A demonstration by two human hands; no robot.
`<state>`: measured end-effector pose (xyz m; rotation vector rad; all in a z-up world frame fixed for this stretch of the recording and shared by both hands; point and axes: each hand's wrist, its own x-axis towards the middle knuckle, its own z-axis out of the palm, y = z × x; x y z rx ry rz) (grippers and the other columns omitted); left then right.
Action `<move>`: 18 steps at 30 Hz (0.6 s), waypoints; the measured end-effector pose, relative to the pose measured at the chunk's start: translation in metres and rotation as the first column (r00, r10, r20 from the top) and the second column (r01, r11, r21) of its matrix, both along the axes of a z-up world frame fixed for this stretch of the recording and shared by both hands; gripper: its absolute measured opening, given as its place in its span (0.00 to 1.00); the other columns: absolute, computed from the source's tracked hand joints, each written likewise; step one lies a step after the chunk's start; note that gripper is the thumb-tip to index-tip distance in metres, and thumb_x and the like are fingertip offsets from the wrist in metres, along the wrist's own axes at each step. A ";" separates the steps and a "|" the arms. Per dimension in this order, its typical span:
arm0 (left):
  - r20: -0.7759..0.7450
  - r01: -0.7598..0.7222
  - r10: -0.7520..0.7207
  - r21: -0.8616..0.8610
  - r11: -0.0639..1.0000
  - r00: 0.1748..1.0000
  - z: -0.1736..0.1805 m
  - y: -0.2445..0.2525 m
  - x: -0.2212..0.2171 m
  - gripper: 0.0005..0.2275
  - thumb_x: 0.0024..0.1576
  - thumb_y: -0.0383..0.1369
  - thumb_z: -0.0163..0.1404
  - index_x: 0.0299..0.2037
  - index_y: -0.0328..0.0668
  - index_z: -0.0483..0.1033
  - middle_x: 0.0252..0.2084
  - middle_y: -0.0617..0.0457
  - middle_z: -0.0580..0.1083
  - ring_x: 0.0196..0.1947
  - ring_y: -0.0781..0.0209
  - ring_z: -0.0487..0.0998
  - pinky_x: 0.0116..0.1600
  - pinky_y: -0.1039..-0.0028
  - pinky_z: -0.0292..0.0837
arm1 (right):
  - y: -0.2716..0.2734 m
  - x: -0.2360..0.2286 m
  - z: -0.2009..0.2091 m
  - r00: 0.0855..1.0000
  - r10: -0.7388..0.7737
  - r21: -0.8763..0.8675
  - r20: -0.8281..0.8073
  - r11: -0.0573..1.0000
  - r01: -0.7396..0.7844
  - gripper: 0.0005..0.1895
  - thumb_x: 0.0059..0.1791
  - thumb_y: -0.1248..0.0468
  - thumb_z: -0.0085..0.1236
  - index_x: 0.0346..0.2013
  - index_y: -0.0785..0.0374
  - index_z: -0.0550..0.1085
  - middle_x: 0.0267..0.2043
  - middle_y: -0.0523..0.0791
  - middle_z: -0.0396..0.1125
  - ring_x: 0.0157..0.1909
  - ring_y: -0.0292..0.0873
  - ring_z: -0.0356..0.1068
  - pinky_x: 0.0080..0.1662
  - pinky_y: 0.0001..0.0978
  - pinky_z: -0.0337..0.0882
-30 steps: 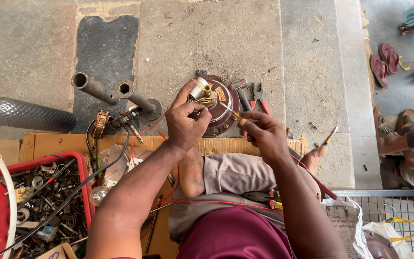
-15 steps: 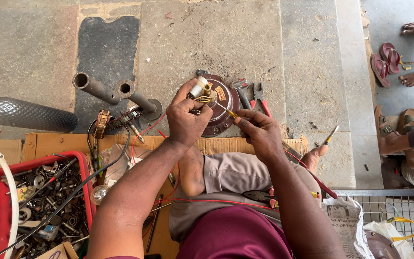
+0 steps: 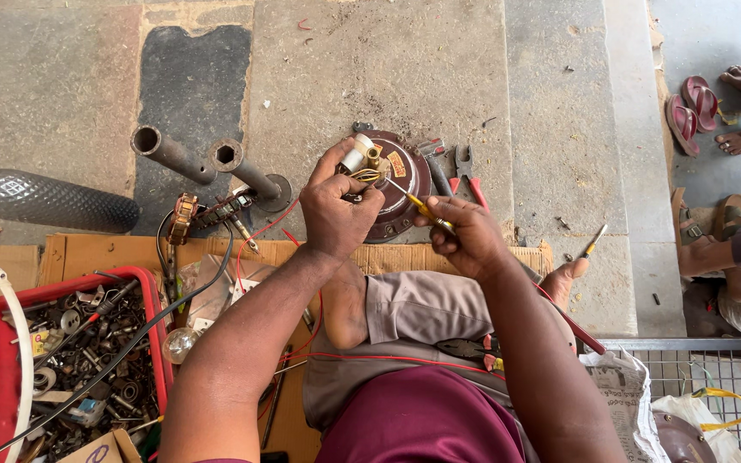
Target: The person works on a ceiling fan motor by hand, stripping wires with a tool, connecting them to a capacitor, and securing connections with a screwdriver.
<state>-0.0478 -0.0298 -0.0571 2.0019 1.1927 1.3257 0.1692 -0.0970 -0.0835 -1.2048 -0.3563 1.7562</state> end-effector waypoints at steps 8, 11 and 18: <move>0.007 -0.016 0.016 -0.023 1.000 1.000 0.002 0.000 0.002 0.04 0.45 0.23 0.59 0.24 0.28 0.78 0.61 0.34 0.74 0.58 0.45 0.80 0.57 0.64 0.79 | 0.014 0.012 0.005 0.995 0.069 -0.043 -0.076 0.996 -0.073 0.11 0.56 0.60 0.53 0.45 0.66 0.73 0.34 0.47 0.70 0.22 0.29 0.59 0.21 0.16 0.55; 0.013 -0.013 0.013 -0.018 1.000 1.000 0.002 -0.001 0.002 0.03 0.45 0.23 0.58 0.24 0.29 0.79 0.61 0.34 0.74 0.58 0.44 0.80 0.59 0.64 0.79 | 0.010 0.010 0.019 0.996 0.086 -0.122 0.010 0.989 -0.084 0.16 0.56 0.54 0.50 0.40 0.66 0.71 0.31 0.47 0.71 0.21 0.31 0.61 0.19 0.18 0.54; -0.002 -0.033 0.033 0.005 0.999 0.999 0.001 0.001 0.003 0.04 0.45 0.23 0.58 0.23 0.29 0.77 0.60 0.34 0.74 0.57 0.44 0.80 0.58 0.64 0.78 | 0.002 -0.011 0.044 0.798 -0.041 0.292 0.601 0.941 -0.172 0.17 0.46 0.58 0.64 0.42 0.70 0.78 0.33 0.45 0.73 0.29 0.31 0.69 0.30 0.22 0.71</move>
